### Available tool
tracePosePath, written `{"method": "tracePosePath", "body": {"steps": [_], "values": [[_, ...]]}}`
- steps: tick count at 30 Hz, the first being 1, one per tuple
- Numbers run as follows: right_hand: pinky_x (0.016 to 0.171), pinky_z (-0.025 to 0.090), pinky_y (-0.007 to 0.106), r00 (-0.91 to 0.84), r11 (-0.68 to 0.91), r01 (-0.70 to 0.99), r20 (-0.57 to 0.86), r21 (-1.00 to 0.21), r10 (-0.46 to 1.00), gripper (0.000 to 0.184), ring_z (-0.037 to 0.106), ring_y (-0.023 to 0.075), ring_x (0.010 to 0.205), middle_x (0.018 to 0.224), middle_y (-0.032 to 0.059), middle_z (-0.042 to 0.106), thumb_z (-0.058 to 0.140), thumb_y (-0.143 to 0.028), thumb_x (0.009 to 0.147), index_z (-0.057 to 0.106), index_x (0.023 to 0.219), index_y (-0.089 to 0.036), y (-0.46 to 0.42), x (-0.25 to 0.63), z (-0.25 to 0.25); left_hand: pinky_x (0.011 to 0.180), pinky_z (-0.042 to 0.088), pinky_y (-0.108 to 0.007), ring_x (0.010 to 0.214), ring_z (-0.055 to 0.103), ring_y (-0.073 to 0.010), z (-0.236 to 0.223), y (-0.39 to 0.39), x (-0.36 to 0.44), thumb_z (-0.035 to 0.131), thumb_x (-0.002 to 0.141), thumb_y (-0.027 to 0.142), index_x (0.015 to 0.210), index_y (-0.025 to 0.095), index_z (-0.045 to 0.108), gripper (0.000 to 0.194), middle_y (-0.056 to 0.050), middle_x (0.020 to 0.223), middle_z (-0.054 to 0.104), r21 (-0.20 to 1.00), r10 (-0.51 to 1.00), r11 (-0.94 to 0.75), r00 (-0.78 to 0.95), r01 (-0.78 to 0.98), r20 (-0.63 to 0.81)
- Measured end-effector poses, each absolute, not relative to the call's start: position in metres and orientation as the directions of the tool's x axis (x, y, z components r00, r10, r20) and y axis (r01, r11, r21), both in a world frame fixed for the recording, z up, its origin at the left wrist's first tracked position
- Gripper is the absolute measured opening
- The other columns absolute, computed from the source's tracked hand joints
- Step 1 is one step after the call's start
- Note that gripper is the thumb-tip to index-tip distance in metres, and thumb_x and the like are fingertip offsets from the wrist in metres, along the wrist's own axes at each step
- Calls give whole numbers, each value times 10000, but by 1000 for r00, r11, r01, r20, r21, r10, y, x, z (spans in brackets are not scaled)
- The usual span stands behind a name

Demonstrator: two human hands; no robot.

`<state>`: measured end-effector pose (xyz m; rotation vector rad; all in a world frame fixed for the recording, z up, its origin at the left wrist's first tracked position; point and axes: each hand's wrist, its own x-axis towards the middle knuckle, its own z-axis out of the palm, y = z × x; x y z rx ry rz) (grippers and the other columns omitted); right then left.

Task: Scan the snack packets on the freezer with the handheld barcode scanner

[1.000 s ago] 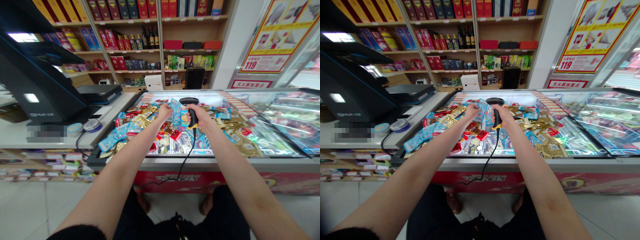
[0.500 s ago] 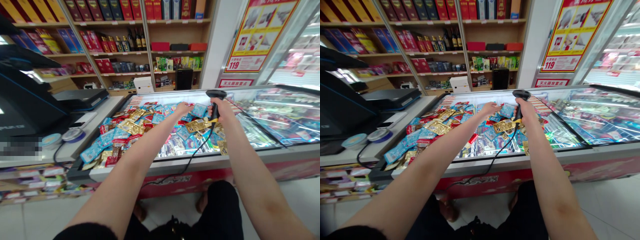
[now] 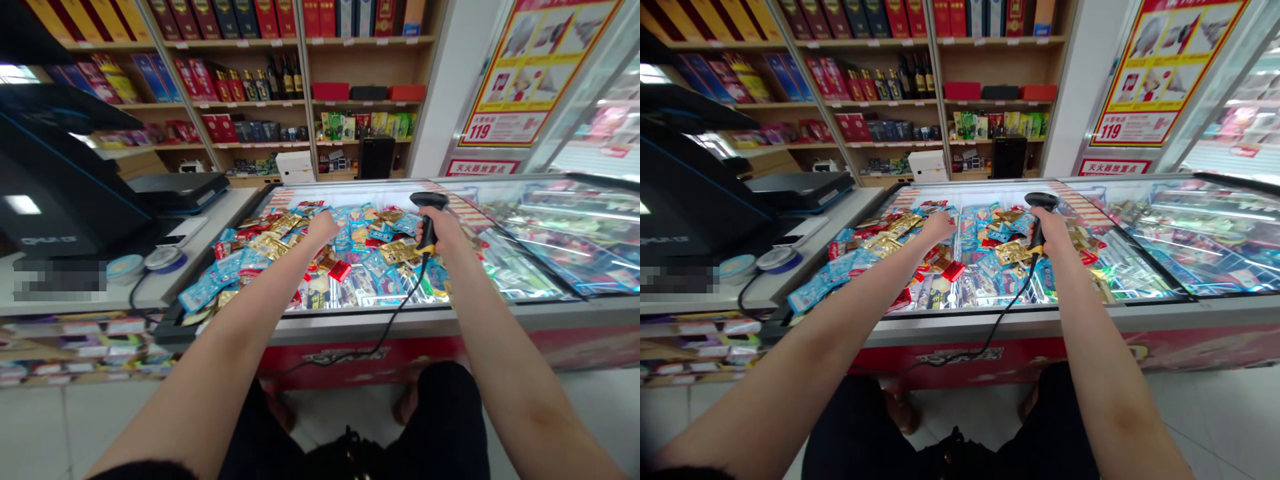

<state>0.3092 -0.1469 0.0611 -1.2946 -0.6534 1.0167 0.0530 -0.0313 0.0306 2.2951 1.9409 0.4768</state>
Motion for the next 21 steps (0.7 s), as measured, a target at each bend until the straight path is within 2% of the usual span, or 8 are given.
{"method": "tracePosePath", "body": {"steps": [5, 9, 13, 19, 21], "values": [[346, 411, 222, 324, -66, -282, -160, -957, 932, 128, 471, 109, 377, 496, -20, 533, 643, -206, 845, 542, 767, -189, -134, 263, 57, 944, 522, -359, 1153, 664, -350, 33, -34, 17, 649, 834, 393, 1091, 116, 705, 383, -240, 1181, 705, 249, 983, -97, 54, 964, 177], [348, 412, 228, 207, -126, -249, -180, -960, 962, 146, 479, 112, 379, 496, -10, 542, 628, -201, 861, 543, 744, -179, -124, 219, 49, 943, 527, -408, 1136, 669, -381, 30, -39, 4, 650, 833, 504, 1063, 116, 714, 456, -251, 1155, 710, 261, 986, -67, 25, 963, 163], [344, 409, 231, 146, -198, -182, -225, -963, 963, 208, 473, 111, 369, 484, -9, 536, 619, -209, 884, 528, 699, -180, -122, 179, 41, 951, 523, -379, 1146, 669, -368, 23, -47, 6, 717, 777, 578, 1036, 137, 720, 511, -230, 1115, 724, 301, 987, -58, 10, 952, 159], [346, 400, 235, 107, -262, -164, -281, -951, 954, 221, 467, 116, 367, 471, -22, 524, 619, -210, 885, 515, 690, -191, -121, 153, 32, 986, 509, -396, 1190, 645, -376, 18, -48, 14, 780, 736, 545, 1111, 122, 704, 571, -256, 1236, 679, 272, 986, -76, 32, 959, 163], [351, 406, 238, 109, -260, -171, -281, -950, 954, 210, 466, 116, 369, 477, -25, 529, 617, -211, 888, 516, 704, -191, -122, 152, 32, 996, 504, -389, 1210, 636, -372, 17, -44, 16, 806, 723, 494, 1124, 123, 699, 556, -251, 1240, 681, 295, 990, -70, 32, 953, 134]]}}
